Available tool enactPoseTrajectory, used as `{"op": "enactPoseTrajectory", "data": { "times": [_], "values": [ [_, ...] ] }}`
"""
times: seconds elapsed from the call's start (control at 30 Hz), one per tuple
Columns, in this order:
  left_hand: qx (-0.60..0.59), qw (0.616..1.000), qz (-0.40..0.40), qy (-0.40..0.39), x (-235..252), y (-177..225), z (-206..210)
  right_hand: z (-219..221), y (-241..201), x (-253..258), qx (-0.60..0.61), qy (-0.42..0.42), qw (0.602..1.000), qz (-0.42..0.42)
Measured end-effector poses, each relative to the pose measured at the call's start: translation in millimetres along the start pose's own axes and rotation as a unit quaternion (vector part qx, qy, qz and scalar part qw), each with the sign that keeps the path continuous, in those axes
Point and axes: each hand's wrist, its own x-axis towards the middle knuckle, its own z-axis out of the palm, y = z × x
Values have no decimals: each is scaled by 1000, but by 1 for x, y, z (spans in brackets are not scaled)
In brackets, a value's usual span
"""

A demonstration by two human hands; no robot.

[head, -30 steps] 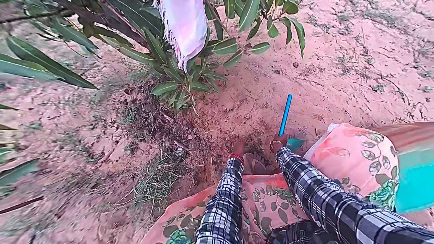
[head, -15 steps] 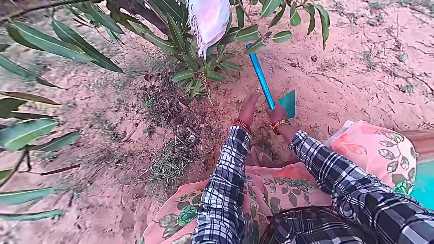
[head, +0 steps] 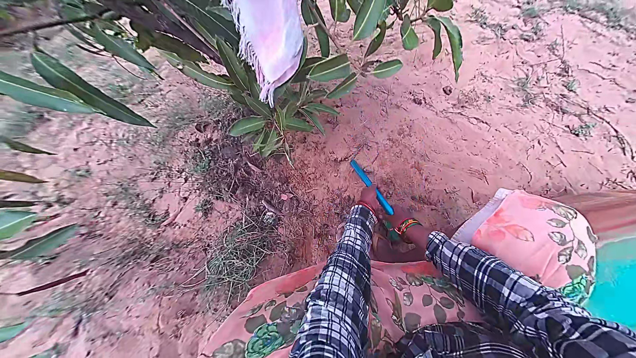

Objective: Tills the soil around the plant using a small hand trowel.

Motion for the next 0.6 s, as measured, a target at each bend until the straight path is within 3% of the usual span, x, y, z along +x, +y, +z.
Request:
{"op": "enactPoseTrajectory", "data": {
  "times": [0.13,0.33,0.4,0.5,0.6],
  "values": [
    [40,998,44,-16,-14,17,22,-14,2,3,46,44,997,-30],
    [102,951,261,-130,-97,128,74,-79,-45,-54,208,117,954,-180],
    [117,944,276,-138,-113,148,79,-101,-62,-53,203,113,949,-213],
    [80,964,234,-100,-99,124,67,-123,-50,-44,71,58,978,-189],
    [93,967,197,-133,-80,79,36,-132,-20,-35,-27,31,988,-150]
  ]
}}
